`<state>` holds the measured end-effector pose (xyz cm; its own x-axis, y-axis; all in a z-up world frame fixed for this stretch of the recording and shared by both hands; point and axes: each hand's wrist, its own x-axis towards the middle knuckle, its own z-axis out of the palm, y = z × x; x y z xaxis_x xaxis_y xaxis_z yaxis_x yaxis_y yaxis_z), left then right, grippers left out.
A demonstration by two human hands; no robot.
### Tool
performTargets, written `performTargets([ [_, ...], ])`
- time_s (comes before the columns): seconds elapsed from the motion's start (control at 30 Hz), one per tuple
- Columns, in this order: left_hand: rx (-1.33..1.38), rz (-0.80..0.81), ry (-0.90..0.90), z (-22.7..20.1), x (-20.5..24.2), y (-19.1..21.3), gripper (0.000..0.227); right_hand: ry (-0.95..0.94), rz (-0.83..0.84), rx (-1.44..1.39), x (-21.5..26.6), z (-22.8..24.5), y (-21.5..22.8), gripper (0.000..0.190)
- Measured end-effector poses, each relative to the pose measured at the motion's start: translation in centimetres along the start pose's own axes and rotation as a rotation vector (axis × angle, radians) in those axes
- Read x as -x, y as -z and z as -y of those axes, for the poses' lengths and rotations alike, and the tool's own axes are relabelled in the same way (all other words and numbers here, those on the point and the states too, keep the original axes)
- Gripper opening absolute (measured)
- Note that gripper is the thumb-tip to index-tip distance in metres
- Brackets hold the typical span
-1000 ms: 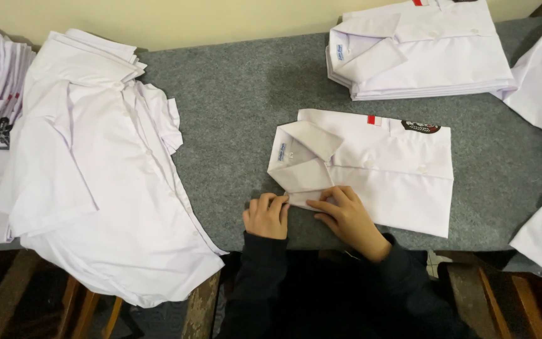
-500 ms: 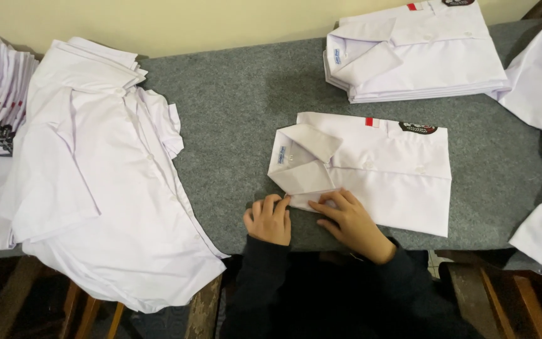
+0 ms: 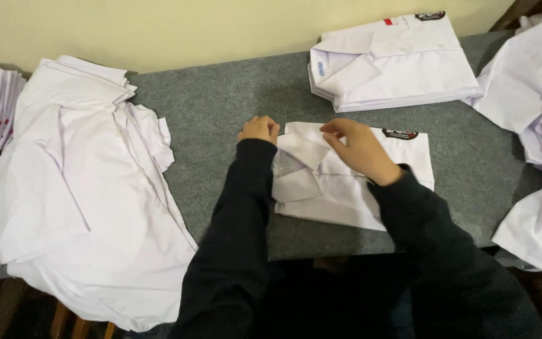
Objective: Folding and buttoning white shirts on a work table in a factory setting.
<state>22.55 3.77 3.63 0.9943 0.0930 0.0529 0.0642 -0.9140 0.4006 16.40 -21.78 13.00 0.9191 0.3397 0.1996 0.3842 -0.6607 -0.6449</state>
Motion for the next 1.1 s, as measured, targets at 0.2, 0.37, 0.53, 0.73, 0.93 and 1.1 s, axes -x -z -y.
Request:
performTargets([
  [0.2, -0.205, 0.335, 0.173, -4.5, -0.6, 2.5, 0.054, 0.282, -0.245, 0.332, -3.9, -5.6, -13.0, 0.011],
  [0.37, -0.155, 0.394, 0.171, -4.3, -0.7, 3.1, 0.045, 0.220, -0.281, 0.331, -1.9, -4.1, -13.8, 0.030],
  [0.53, -0.067, 0.409, 0.194, -4.0, -0.8, 2.6, 0.032, 0.168, -0.212, 0.367, -1.2, -3.0, -13.5, 0.048],
  [0.73, 0.082, 0.320, 0.187, -2.6, -0.9, 0.9, 0.023, 0.318, -0.356, 0.453, -0.9, -2.7, -13.9, 0.015],
  [0.93, 0.048, 0.244, 0.233, -0.8, -2.0, -3.0, 0.019, 0.480, -0.446, 0.462, -1.2, -3.1, -14.6, 0.017],
  [1.1, 0.032, 0.325, 0.202, -0.3, -2.3, -1.9, 0.025, 0.496, -0.423, 0.351, -1.4, -2.7, -14.3, 0.024],
])
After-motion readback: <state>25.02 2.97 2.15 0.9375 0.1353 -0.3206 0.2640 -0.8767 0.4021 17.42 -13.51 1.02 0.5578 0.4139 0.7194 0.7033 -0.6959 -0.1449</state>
